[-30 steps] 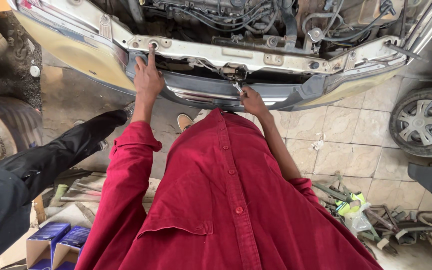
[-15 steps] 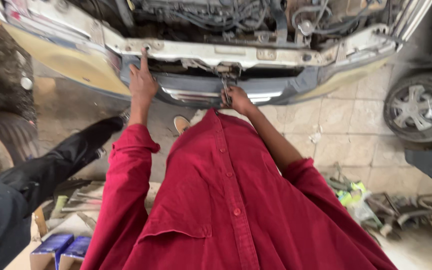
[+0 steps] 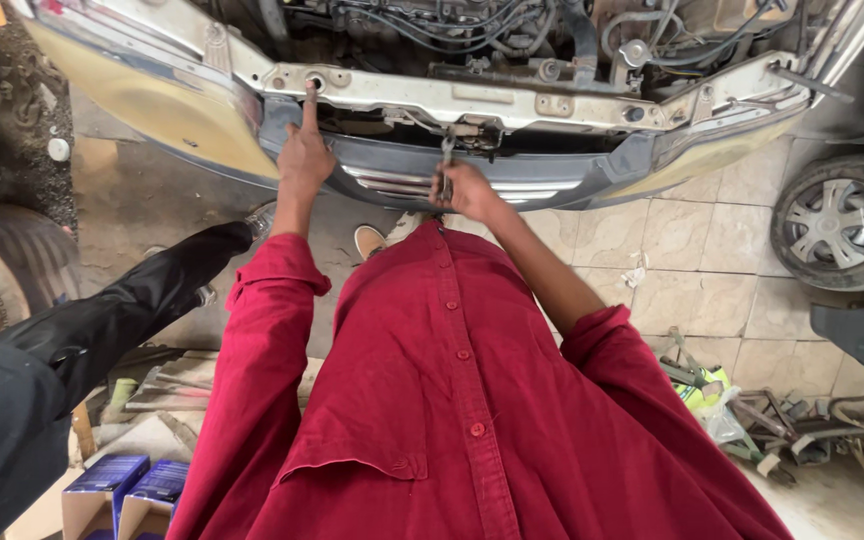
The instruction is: The person works on the front of a car with the hood open, using a wrench to tighten bolts on the bumper and radiator support. They also use their hands to adjust the bumper and check components within the engine bay.
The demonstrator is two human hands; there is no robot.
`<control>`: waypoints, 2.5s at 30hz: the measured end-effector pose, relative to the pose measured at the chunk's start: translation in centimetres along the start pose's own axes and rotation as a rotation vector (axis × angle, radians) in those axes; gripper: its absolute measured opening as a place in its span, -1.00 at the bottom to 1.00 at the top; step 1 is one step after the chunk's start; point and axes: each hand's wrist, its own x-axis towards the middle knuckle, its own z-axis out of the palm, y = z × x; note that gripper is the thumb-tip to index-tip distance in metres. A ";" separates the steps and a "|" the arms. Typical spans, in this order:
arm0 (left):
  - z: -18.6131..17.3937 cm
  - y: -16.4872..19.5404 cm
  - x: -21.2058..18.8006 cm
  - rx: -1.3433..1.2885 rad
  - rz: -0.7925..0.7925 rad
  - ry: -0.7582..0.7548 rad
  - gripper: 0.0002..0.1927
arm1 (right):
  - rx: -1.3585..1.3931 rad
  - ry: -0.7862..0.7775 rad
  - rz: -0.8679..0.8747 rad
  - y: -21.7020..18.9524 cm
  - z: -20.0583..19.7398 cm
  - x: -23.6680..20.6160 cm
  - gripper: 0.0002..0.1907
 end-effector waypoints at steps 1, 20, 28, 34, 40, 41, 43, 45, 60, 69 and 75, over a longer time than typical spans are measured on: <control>-0.2 -0.1 -0.1 0.006 0.008 0.002 0.16 | 0.067 -0.027 0.004 -0.3 0.4 0.4 -0.88; -1.8 -1.7 -0.3 -0.025 0.095 -0.053 0.19 | -0.918 0.664 -0.556 0.9 3.8 2.4 -0.70; -1.6 -2.9 0.1 0.010 0.125 -0.092 0.18 | -0.534 0.663 -0.397 1.3 4.5 2.8 -0.60; -1.5 -3.4 0.3 0.028 0.158 -0.097 0.18 | -0.068 0.464 -0.298 1.9 5.3 2.7 -0.70; -1.8 -3.6 0.3 0.072 0.114 -0.162 0.14 | 0.369 0.057 -0.194 1.7 3.8 3.1 -0.79; -1.8 -3.7 0.4 0.076 0.112 -0.173 0.12 | 0.360 0.054 -0.156 1.6 3.4 2.9 -0.80; -1.9 -3.8 0.5 0.125 0.121 -0.169 0.12 | 0.206 0.068 -0.124 1.6 2.6 2.4 -0.80; -2.0 -3.9 0.7 0.160 0.137 -0.162 0.14 | -0.084 0.100 -0.139 1.9 2.1 1.4 -0.76; 1.7 -4.2 -0.3 0.053 0.236 0.201 0.07 | -0.189 0.635 -0.164 17.8 -16.8 -11.2 -0.73; 2.8 -3.1 0.0 0.225 0.239 0.254 0.11 | 0.303 0.936 -0.107 27.3 -23.0 -18.7 -0.75; 4.1 -0.8 -1.3 0.243 0.324 0.378 -0.01 | 0.229 0.858 -0.303 23.1 -28.4 -18.7 -0.74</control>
